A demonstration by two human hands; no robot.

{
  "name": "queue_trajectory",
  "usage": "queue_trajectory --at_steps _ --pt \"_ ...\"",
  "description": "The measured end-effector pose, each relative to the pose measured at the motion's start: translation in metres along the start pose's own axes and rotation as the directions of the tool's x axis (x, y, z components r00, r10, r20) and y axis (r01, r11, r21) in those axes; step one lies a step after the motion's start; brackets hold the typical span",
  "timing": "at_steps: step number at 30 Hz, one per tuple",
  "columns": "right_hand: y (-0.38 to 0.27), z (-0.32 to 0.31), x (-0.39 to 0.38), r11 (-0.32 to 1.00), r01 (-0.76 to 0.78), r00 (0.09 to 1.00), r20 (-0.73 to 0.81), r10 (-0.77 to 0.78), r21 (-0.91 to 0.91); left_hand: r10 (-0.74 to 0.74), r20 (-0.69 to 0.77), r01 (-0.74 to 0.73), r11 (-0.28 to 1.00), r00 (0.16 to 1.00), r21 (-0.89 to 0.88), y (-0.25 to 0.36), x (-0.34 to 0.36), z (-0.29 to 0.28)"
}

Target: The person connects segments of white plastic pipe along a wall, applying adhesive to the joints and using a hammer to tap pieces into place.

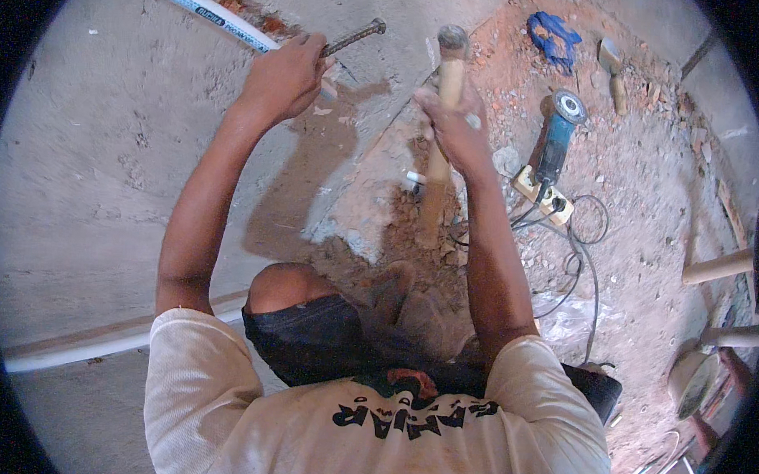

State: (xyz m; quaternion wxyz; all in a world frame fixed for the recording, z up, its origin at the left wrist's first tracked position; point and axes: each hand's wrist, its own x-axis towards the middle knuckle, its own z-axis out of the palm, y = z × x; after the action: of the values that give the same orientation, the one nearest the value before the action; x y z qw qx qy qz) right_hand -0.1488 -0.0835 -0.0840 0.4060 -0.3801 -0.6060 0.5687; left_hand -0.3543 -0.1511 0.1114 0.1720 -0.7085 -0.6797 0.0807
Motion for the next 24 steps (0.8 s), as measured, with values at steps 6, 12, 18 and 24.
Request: queue_trajectory --at_steps 6,12,18,24 --pt "0.005 0.061 0.073 0.936 0.352 0.921 0.175 -0.349 0.013 -0.003 0.048 0.003 1.000 0.999 0.004 0.007 -0.015 -0.010" --pt "-0.059 0.068 0.065 0.989 0.027 0.976 0.210 -0.057 0.145 -0.063 0.122 0.057 0.997 0.990 0.057 0.000 -0.025 -0.014" --pt "-0.070 0.036 0.047 0.797 0.154 0.987 -0.125 -0.099 0.584 -0.078 0.132 0.060 0.989 0.988 0.134 0.001 -0.029 -0.021" --pt "-0.068 0.009 0.036 0.860 0.221 0.971 -0.184 -0.151 0.461 0.013 -0.096 0.011 0.971 0.995 0.240 0.006 -0.032 0.006"
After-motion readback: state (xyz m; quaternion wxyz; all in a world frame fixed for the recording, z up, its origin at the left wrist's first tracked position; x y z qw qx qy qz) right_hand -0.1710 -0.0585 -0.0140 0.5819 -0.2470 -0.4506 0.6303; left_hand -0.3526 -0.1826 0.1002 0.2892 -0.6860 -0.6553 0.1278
